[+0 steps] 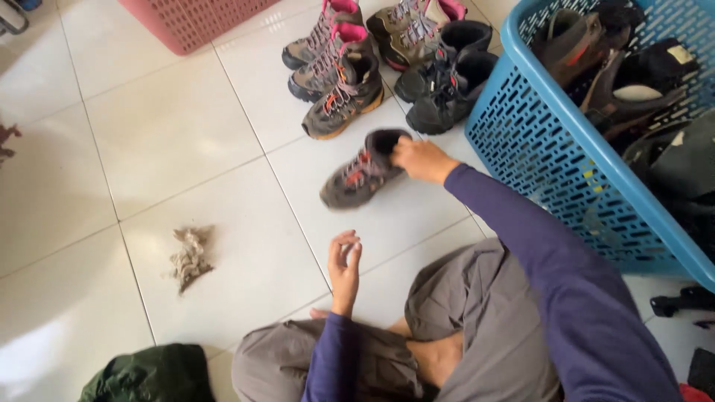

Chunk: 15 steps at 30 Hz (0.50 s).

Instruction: The person is sitting on the floor, unlacing and then carefully re-threading and tying the laces of hiking boots.

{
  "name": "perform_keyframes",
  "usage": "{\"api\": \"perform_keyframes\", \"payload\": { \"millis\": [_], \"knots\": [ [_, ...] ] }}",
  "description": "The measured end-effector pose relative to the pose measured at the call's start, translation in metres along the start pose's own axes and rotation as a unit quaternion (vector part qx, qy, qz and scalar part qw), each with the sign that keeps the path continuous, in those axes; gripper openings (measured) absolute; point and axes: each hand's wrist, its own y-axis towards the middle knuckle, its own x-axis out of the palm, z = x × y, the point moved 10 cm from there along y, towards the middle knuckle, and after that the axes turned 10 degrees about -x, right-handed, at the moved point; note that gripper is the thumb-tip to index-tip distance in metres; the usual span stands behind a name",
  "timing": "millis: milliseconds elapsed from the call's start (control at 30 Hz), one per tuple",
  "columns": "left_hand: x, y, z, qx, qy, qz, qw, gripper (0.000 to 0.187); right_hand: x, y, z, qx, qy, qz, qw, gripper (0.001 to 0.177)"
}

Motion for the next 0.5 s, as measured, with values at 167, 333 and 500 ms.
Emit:
{"api": "perform_keyframes", "payload": {
  "millis": [167, 333, 500],
  "knots": [
    [0.017, 0.009, -0.010, -0.069, 0.029, -0.019, 0.997, 0.004, 0.064, 0.038, 0.071, 0.069, -0.062, 0.029, 0.995, 0.022],
    [0.027, 0.013, -0.026, -0.124, 0.112, -0.042, 0.985, 0.008, 0.074, 0.068, 0.088, 0.133, -0.176, 0.153, 0.963, 0.010],
    [0.030, 0.013, -0.048, -0.108, 0.151, -0.041, 0.982, 0.010, 0.007, 0.026, 0.062, 0.188, 0.019, 0.077, 0.979, 0.032]
  ]
}}
